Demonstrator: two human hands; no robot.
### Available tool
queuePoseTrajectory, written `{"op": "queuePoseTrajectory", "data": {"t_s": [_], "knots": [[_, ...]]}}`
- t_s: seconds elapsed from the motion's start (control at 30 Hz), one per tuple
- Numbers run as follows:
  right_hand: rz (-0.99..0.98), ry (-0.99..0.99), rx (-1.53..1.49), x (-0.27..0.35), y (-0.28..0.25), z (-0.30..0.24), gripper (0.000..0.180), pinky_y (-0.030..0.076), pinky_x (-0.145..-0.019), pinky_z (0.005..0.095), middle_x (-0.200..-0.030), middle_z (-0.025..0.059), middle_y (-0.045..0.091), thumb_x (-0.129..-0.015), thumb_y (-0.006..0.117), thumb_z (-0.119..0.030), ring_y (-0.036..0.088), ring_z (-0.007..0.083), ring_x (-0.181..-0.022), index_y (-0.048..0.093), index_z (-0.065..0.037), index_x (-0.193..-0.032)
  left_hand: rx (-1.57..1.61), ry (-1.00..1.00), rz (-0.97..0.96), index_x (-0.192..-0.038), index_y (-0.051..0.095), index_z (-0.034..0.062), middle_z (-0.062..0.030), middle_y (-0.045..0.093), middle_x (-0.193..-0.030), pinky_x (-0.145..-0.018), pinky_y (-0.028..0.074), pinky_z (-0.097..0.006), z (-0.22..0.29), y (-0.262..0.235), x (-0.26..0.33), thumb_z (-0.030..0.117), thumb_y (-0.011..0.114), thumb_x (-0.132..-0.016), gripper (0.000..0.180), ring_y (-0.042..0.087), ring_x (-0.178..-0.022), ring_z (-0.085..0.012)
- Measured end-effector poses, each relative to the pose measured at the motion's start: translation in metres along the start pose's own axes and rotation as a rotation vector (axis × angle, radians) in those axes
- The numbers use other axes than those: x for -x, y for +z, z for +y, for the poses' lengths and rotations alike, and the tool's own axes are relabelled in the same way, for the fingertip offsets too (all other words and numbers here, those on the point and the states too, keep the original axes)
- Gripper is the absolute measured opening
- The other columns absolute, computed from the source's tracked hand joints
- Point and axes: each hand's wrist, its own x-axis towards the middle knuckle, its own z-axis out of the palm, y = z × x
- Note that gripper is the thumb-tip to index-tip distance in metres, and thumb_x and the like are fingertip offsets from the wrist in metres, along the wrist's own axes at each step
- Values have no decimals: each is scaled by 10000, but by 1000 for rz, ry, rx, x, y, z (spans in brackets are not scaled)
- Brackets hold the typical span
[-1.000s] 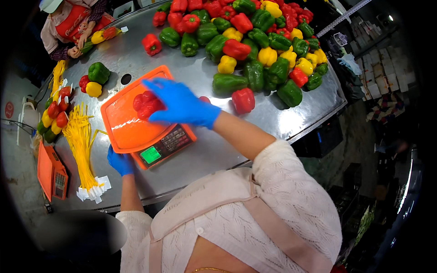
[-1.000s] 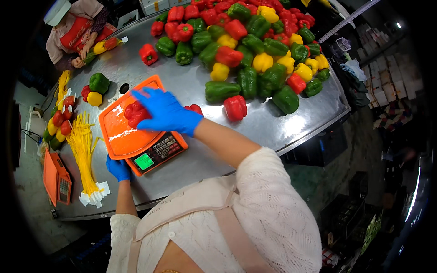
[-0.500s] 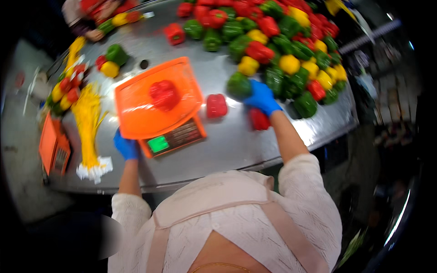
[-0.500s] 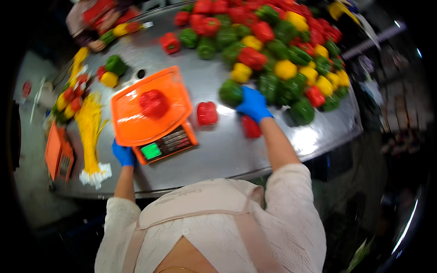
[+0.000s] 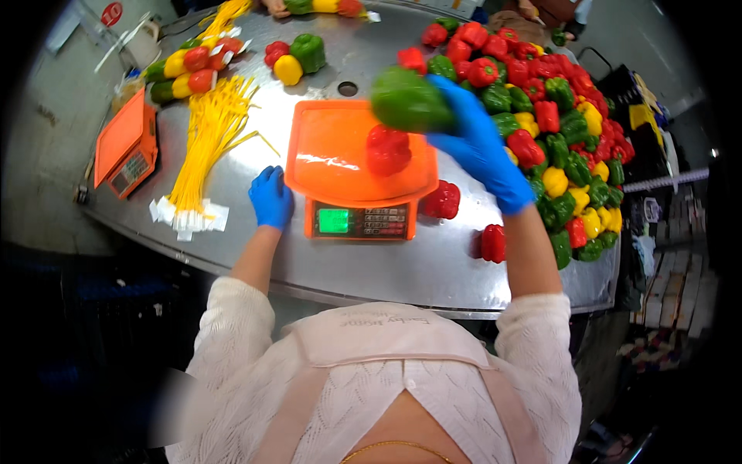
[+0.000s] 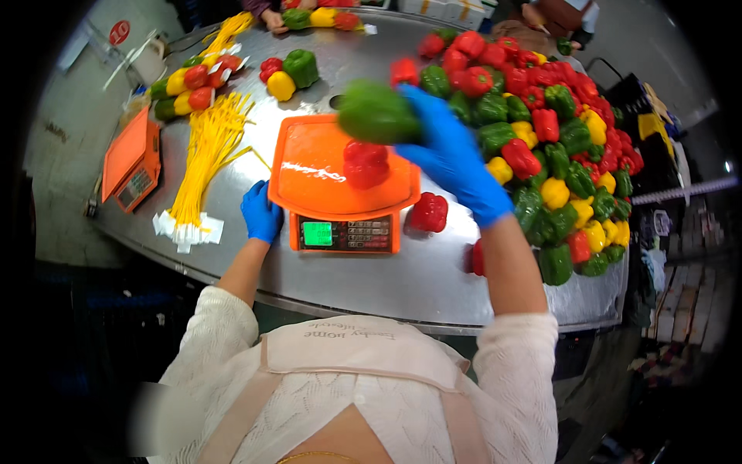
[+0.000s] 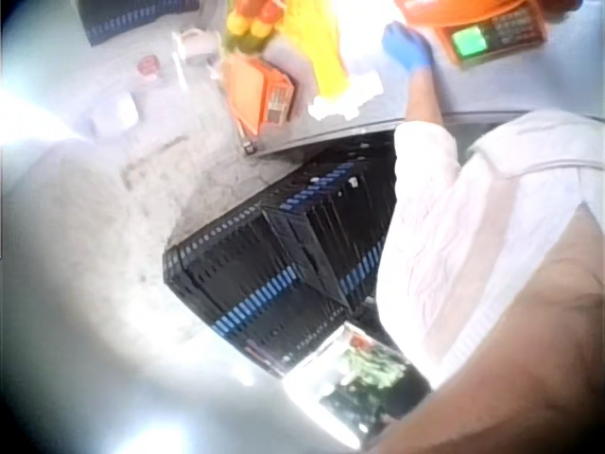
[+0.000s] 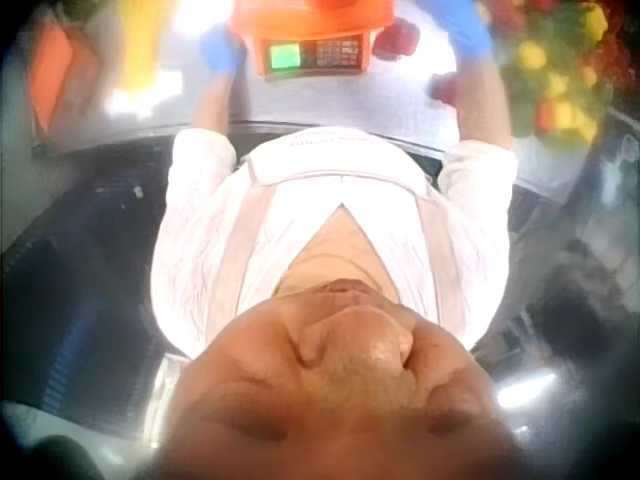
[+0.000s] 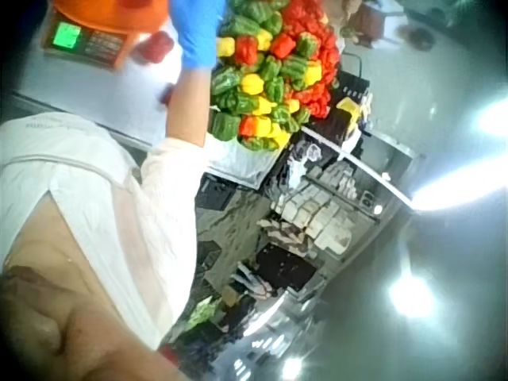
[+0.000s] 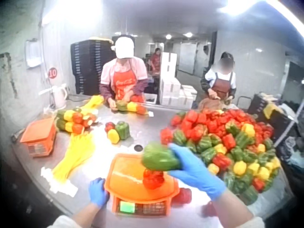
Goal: The person selects red, green, and yellow bell peppers from a large pile on a metal table and places them onto a digital scale. After weighing, the person threads the peppers onto yellow plastic skewers, creating colorful vegetable bundles. The finished skewers are placed on the table alongside other completed units.
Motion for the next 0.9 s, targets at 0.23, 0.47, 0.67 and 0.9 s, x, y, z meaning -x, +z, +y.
{"op": "queuePoseTrajectory", "data": {"t_s": [0.23, 0.47, 0.67, 0.9], "knots": [[-465, -182, 713, -81, 118, -8, 503, 507, -819, 452, -1071, 151, 643, -759, 718, -258, 634, 345, -992, 594, -113, -1224, 48, 55, -4, -1107, 663, 49, -166, 623, -1174, -915, 430, -469, -3, 0, -4, 130, 571, -827, 306, 563, -1056, -378], [-418, 22, 603, -56, 87, -2, 541, 482, -900, 439, -1182, 163, 621, -791, 712, -308, 608, 354, -1074, 573, -111, -1275, 31, 45, -25, -1103, 646, 50, -156, 618, -1184, -914, 430, -475, -5, 3, -1, 125, 570, -837, 286, 559, -1058, -378], [122, -26, 191, 13, -23, 58, 544, 482, -932, 381, -1170, 165, 618, -834, 724, -322, 596, 292, -1083, 569, -80, -1296, 1, 70, -23, -1145, 647, 34, -176, 632, -1177, -906, 456, -452, -8, -1, 4, 213, 629, -841, 353, 582, -1049, -376], [277, 693, 560, 158, -127, 169, 681, 469, -952, 422, -1278, 216, 577, -821, 731, -340, 583, 356, -1145, 472, -51, -1381, 123, 38, -17, -1070, 675, 43, -173, 662, -1085, -833, 485, -460, 12, -6, -2, 186, 625, -815, 297, 614, -959, -394]]}}
